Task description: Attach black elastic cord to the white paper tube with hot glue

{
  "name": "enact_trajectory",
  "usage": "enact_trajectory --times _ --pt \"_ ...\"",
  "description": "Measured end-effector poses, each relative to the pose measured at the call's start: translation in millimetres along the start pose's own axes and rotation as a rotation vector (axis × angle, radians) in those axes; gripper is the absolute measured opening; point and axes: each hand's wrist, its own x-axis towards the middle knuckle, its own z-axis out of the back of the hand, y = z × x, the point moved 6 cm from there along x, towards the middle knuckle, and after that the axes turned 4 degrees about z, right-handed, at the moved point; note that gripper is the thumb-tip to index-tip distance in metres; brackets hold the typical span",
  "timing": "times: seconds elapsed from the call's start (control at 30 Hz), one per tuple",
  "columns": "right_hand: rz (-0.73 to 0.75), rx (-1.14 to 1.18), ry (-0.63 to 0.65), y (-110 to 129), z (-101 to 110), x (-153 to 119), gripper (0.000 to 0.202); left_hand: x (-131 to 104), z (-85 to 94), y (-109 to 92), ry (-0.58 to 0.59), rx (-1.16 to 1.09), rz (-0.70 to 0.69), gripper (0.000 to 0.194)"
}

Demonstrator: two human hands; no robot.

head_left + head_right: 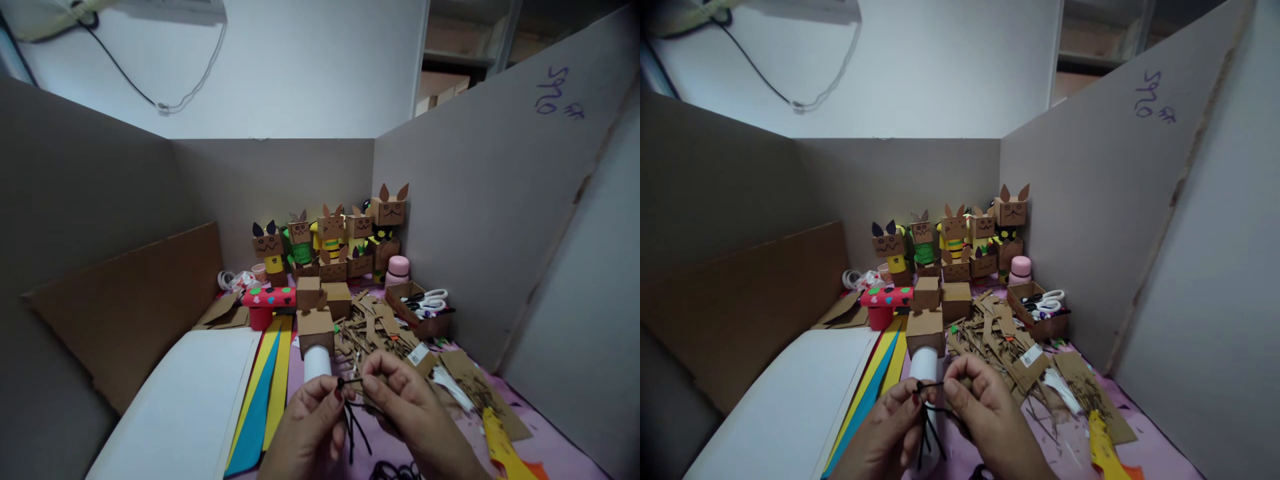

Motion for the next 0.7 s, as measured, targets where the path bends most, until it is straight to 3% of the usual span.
enact_trajectory --times 0.2,0.37,0.6,0.7 --pt "0.034 0.0 -0.064 1 10 -2 0.037 6 1.3 8 0.039 0.045 0.005 0.028" --pt "0.023 0.027 -0.038 -3 11 2 0.032 5 1.2 6 0.042 0.138 -0.018 0.027" --pt "0.133 -0.327 -0.136 10 16 3 0.028 8 3.4 7 0.065 0.031 0.008 0.026" --pt "0.21 -0.358 -0.164 15 19 1 0.023 12 7.1 9 0.052 0.031 0.021 0.028"
